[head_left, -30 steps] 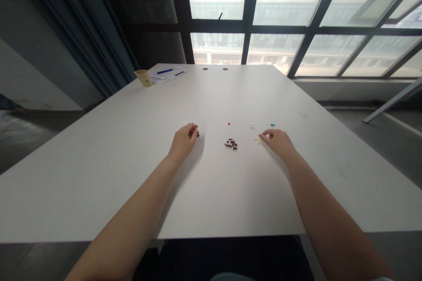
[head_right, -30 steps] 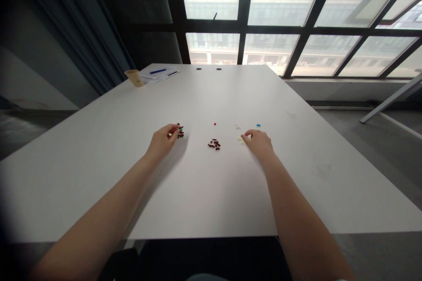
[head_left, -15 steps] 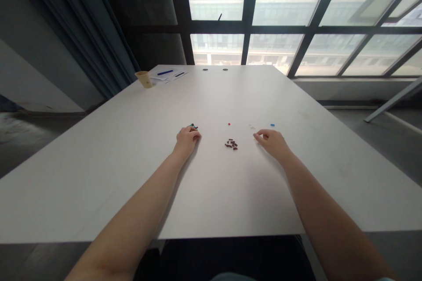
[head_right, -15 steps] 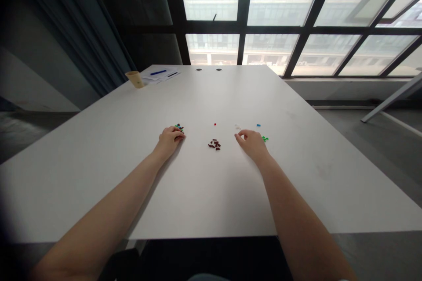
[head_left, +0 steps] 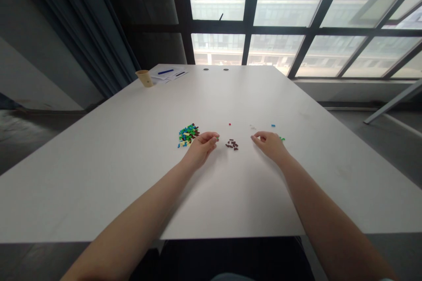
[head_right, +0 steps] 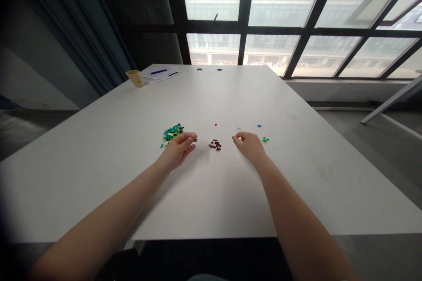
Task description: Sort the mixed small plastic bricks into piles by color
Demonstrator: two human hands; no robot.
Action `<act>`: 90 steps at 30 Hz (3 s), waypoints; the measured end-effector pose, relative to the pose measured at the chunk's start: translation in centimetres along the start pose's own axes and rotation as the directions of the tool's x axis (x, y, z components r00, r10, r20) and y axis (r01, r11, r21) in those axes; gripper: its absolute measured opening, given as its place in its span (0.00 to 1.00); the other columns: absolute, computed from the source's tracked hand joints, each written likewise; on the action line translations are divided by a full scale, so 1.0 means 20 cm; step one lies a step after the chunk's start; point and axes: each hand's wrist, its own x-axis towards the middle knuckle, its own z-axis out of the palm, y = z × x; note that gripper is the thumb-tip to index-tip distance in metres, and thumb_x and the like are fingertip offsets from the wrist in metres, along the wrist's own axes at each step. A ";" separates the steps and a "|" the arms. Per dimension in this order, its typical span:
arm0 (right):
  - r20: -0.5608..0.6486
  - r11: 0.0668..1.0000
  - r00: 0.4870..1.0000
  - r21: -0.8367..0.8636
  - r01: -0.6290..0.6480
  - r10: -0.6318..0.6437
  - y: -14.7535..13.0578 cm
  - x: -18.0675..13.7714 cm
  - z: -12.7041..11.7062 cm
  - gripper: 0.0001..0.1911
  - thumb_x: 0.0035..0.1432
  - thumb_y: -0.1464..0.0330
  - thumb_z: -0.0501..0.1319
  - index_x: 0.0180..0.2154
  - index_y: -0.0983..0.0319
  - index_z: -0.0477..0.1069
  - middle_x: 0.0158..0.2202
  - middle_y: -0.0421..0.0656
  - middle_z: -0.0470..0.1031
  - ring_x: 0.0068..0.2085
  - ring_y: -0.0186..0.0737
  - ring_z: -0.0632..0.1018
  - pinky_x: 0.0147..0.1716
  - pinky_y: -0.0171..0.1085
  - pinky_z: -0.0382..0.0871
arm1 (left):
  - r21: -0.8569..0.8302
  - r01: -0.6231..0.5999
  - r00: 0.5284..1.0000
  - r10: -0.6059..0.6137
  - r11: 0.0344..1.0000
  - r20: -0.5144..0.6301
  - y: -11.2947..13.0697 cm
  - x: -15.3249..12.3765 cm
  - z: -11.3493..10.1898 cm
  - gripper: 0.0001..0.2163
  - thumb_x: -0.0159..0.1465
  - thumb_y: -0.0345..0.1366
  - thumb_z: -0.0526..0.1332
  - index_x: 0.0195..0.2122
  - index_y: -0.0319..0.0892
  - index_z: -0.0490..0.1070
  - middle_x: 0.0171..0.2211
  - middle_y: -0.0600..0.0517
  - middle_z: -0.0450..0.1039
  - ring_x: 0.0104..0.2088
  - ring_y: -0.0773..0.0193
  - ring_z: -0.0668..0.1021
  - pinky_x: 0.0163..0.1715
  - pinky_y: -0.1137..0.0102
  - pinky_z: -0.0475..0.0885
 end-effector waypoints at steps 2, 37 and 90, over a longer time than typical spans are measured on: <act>0.000 1.000 1.000 0.009 0.027 -0.027 0.00 0.01 0.02 0.17 0.52 0.59 0.53 0.27 0.62 0.75 0.16 0.38 0.62 0.21 0.31 0.62 0.23 0.32 0.52 | -0.144 0.093 0.994 -0.084 0.985 0.065 0.00 -0.03 0.03 0.15 0.40 0.42 0.71 0.26 0.41 0.73 0.31 0.54 0.70 0.32 0.71 0.70 0.30 0.77 0.65; -0.189 0.986 0.982 -0.158 -0.054 0.023 0.22 0.06 -0.20 0.09 0.50 0.65 0.60 0.32 0.61 0.77 0.23 0.41 0.70 0.25 0.35 0.69 0.28 0.35 0.60 | -0.176 0.437 0.889 -0.394 0.882 0.231 -0.04 -0.06 0.05 0.15 0.43 0.39 0.71 0.30 0.38 0.71 0.28 0.54 0.68 0.25 0.75 0.70 0.22 0.79 0.61; -0.126 0.952 0.957 -0.127 -0.278 0.263 0.37 0.09 -0.23 0.12 0.48 0.65 0.57 0.33 0.62 0.77 0.17 0.38 0.64 0.20 0.32 0.63 0.22 0.34 0.52 | 0.993 -0.093 0.951 0.302 0.077 0.066 0.03 0.19 -0.41 0.07 0.55 0.34 0.59 0.30 0.47 0.76 0.37 0.46 0.70 0.43 0.51 0.68 0.38 0.62 0.58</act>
